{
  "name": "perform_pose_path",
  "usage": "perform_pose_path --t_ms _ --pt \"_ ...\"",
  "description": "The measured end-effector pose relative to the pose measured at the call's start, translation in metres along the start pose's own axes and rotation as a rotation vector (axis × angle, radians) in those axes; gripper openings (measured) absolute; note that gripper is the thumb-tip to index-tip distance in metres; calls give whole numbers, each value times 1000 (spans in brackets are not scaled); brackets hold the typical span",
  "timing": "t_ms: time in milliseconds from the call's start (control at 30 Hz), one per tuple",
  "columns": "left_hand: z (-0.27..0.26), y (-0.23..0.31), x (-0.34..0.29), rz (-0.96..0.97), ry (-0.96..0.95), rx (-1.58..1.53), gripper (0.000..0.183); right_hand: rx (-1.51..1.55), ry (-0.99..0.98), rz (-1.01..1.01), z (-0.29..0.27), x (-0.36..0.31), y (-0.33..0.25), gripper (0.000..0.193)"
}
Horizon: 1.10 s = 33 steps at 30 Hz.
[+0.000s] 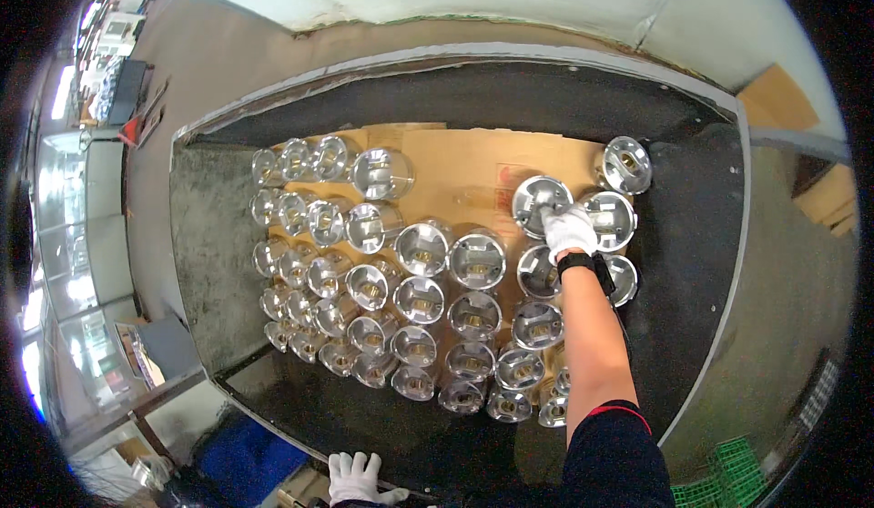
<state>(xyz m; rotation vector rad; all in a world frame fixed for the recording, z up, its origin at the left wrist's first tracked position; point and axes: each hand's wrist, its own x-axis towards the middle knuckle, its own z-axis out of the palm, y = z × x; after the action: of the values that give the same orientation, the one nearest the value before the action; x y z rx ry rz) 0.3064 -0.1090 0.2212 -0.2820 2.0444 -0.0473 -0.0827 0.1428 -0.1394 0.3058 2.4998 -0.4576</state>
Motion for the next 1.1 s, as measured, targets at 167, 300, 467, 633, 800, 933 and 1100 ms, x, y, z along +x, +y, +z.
perform_pose_path --t_ms 167,300,467,633,800,933,1100 --pt "62 -17 -4 19 202 -59 107 -5 -8 8 22 15 15 82" --pt "59 -21 -2 -10 113 -130 112 349 249 -44 25 -21 10 105" --pt "71 -38 -17 27 330 -266 107 366 279 -239 -1 -134 -18 86" --pt "93 -41 -25 16 514 -336 107 397 -35 -388 1 -255 -20 73" --pt "114 -37 -36 -25 461 -369 110 90 -358 -613 -4 -357 -34 66" --pt "125 -32 -62 -84 505 -400 113 7 -485 -741 -19 -430 -53 52" --pt "227 5 -91 -116 760 -712 97 419 -620 -882 18 -454 -28 51"
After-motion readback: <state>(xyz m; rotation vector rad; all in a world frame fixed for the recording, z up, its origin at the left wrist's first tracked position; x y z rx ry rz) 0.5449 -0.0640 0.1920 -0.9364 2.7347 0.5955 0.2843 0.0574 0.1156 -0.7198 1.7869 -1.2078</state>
